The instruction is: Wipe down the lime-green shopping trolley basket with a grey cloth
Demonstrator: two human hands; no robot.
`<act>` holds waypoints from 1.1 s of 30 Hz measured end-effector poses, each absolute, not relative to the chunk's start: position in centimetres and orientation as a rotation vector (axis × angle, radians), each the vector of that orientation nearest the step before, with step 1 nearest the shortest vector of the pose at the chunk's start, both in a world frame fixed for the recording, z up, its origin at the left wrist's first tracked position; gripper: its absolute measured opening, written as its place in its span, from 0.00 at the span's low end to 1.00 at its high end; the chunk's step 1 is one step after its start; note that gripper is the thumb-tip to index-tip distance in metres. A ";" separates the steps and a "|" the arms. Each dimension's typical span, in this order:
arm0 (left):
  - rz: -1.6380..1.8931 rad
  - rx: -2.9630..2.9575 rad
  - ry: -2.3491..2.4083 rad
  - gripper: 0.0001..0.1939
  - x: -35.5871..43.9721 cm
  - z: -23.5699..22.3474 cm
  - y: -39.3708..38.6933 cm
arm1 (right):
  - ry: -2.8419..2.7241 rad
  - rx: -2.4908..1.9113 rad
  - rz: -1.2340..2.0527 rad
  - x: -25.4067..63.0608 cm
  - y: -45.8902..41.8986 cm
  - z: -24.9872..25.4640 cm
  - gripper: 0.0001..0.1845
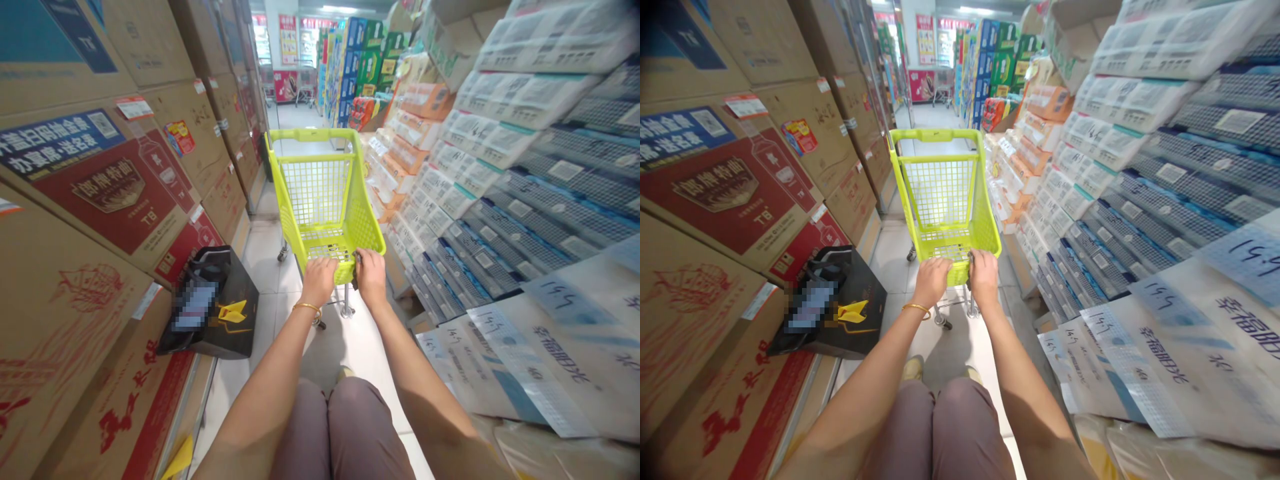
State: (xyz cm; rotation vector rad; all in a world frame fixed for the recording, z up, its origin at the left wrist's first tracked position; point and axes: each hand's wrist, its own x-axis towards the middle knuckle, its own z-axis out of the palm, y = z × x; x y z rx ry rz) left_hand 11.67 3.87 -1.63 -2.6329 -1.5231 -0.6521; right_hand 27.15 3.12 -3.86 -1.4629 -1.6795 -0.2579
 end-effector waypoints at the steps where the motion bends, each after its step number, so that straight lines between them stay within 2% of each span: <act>1: -0.656 -2.632 -1.520 0.13 11.6 -1.7 3.9 | -1.667 -1.471 -0.254 27.1 3.2 -3.8 0.17; 11: -0.704 -2.615 -1.514 0.13 11.6 -1.4 3.8 | -1.660 -1.435 -0.181 22.4 2.7 -3.8 0.17; 17: -0.689 -2.634 -1.507 0.13 11.1 -1.3 3.8 | -1.777 -1.406 -0.220 24.5 2.9 -3.8 0.17; 25: -0.686 -2.635 -1.522 0.14 10.8 -1.4 3.8 | -1.654 -1.538 -0.267 28.9 3.7 -3.8 0.17; 33: -0.663 -2.627 -1.536 0.15 10.7 -1.2 3.5 | -1.630 -1.496 -0.217 24.5 2.7 -3.4 0.17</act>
